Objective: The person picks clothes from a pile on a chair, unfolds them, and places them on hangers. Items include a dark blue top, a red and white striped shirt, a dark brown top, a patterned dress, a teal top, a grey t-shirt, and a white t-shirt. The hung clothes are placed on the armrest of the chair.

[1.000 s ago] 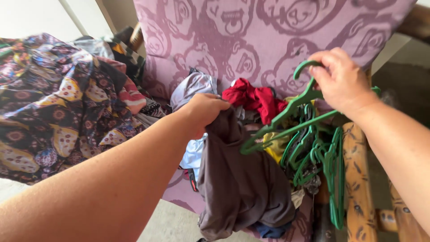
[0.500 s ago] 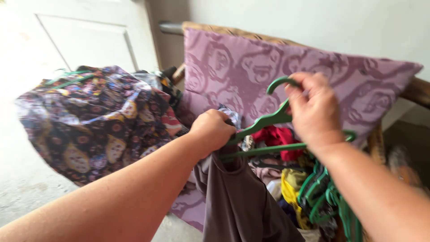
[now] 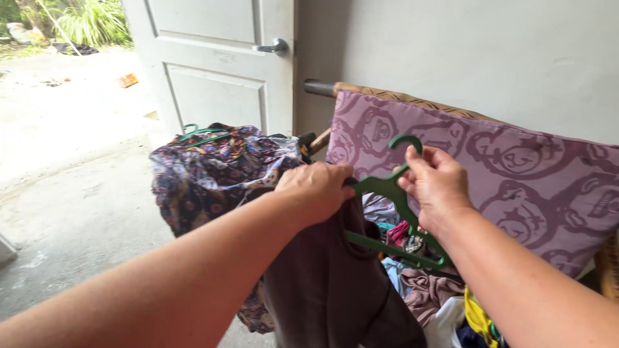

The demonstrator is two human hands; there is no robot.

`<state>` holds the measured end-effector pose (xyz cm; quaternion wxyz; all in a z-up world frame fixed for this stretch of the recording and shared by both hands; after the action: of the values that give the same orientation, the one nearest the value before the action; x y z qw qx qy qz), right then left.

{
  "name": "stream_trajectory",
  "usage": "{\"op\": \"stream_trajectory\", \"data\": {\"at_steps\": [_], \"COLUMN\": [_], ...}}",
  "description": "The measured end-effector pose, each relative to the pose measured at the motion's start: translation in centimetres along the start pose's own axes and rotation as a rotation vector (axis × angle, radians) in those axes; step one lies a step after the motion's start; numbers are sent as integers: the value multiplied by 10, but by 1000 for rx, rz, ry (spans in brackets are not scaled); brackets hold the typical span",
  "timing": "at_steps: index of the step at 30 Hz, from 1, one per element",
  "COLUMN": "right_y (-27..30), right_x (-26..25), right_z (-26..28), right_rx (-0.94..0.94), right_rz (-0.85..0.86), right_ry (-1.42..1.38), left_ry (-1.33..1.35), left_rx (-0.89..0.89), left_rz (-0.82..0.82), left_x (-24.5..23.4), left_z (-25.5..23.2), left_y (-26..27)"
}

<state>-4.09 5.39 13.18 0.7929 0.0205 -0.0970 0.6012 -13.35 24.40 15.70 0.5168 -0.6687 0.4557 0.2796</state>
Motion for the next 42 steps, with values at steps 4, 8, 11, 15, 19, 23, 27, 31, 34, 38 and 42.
{"op": "stream_trajectory", "data": {"at_steps": [4, 8, 11, 15, 19, 23, 27, 31, 34, 38, 42], "right_y": [45, 124, 148, 187, 229, 254, 251, 239, 206, 159, 133], "right_x": [27, 66, 95, 123, 159, 190, 221, 221, 218, 222, 221], "right_z": [-14, -30, -39, -30, -31, -47, -77, -77, -77, -68, -52], "right_rx": [-517, -735, -630, -918, -1159, -1191, -898, -948, -913, -897, -864], "right_rz": [-62, 91, 346, 437, 387, 483, 916, 1029, 970, 910, 806], "right_ry": [102, 235, 134, 321, 466, 304, 527, 1036, 1006, 726, 813], "left_ry": [-19, -29, -68, -83, -85, -50, -2, -17, -50, -8, 34], "left_rx": [-58, -46, -74, -172, -200, -224, -148, -91, -114, -309, -401], "left_rz": [-93, -221, -251, -276, -279, -296, -335, -376, -342, -260, -249], "left_x": [-33, -79, -112, -144, -166, -189, -208, -233, -246, -250, -246], "left_z": [27, 45, 65, 103, 139, 174, 215, 270, 295, 310, 321], "left_y": [2, 7, 16, 31, 50, 62, 71, 94, 124, 149, 156]}}
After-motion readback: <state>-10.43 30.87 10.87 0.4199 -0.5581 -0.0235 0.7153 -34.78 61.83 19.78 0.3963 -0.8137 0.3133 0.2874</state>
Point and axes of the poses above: each hand's wrist, its own y-axis away from the middle knuckle, its own x-axis out of the palm, z = x × y, the point moved 2 cm from there along -y, towards the middle knuckle, and after that the axes turned 14 degrees about -z, right-handed, at the moved point
